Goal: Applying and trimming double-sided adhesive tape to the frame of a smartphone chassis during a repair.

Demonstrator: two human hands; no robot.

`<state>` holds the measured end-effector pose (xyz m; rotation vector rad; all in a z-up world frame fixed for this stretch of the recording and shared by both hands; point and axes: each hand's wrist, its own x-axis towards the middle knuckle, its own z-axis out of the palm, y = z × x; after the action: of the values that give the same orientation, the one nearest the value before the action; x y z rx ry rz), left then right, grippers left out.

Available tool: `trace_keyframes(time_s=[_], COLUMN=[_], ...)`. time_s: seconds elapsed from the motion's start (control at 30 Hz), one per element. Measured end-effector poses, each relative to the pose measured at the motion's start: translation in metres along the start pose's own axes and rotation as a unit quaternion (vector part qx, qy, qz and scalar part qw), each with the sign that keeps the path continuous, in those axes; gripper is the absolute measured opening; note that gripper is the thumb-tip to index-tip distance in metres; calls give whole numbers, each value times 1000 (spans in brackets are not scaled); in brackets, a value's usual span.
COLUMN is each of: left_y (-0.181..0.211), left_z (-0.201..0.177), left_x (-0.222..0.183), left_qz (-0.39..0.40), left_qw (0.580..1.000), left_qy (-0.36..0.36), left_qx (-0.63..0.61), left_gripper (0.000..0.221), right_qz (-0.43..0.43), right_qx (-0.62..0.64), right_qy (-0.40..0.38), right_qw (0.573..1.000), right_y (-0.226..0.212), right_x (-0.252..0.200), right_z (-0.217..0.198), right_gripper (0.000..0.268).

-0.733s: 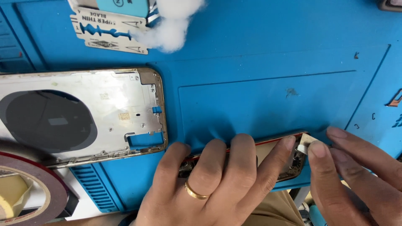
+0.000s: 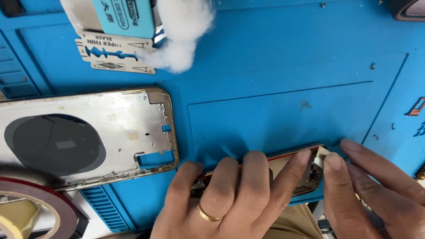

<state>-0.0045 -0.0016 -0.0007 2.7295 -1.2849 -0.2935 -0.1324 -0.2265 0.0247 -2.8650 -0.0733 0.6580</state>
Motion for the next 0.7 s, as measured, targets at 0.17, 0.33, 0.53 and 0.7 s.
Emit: trace_keyframes(time_s=[0.17, 0.33, 0.53, 0.7], left_y=[0, -1, 0, 1], left_z=[1, 0, 1, 1], left_x=[-2, -3, -3, -4], left_qz=[7, 14, 3, 0], left_qw=[1000, 1000, 1000, 1000], left_qy=[-4, -8, 9, 5], left_qx=[-2, -14, -19, -17], left_gripper=[49, 48, 52, 56], right_qz=[210, 233, 340, 425], right_qx=[82, 127, 171, 162], right_qy=[-20, 25, 60, 20], right_qw=[974, 964, 923, 890], right_y=[-35, -40, -64, -72], right_x=[29, 24, 45, 58], right_z=[-14, -11, -18, -25], right_gripper=[52, 43, 31, 31])
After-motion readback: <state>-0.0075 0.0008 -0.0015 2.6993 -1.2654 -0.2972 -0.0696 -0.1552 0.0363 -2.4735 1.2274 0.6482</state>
